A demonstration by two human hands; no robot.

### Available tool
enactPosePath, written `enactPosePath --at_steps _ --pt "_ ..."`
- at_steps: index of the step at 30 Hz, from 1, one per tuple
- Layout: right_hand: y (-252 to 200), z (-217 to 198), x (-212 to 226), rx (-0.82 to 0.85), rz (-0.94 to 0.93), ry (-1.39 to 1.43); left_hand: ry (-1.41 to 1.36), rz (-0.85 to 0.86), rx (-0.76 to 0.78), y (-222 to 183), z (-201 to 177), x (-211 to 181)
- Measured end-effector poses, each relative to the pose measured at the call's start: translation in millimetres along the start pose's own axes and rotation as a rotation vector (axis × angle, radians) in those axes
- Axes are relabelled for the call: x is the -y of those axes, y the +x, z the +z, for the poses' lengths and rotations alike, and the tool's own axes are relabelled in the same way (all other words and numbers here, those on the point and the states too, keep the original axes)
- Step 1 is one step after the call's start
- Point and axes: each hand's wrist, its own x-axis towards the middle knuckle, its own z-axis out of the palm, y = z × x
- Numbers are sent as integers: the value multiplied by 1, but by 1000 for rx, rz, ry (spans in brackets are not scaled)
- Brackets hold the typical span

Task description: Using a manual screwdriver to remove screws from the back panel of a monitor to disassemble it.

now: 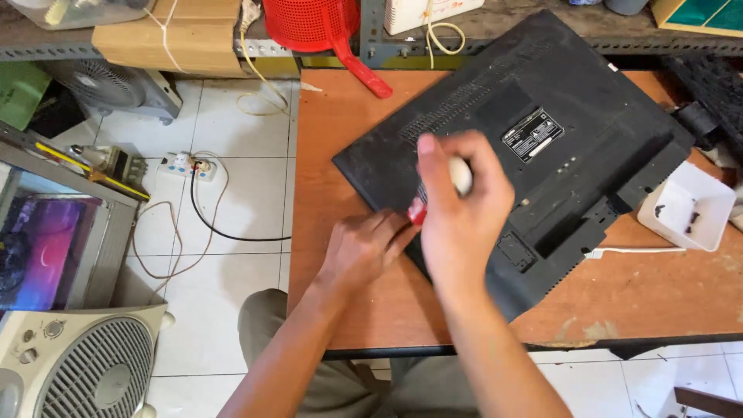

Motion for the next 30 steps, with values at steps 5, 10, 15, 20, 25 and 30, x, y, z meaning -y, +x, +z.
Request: enactPosePath --at_steps 5,10,15,20,25,30 --pt "25 -24 -23 866 8 454 -46 40 76 -33 16 25" --pt "35 -9 -18 807 107 597 -152 -34 26 3 -9 -4" --pt "13 -20 -10 530 -9 447 -52 -99 48 -22 16 12" --pt "40 -24 -15 1281 169 585 -123 -59 63 -14 8 3" --pt "3 -7 -1 172 -54 111 28 -89 53 -11 14 11" --pt "52 -34 1 1907 184 476 -81 62 157 -39 26 23"
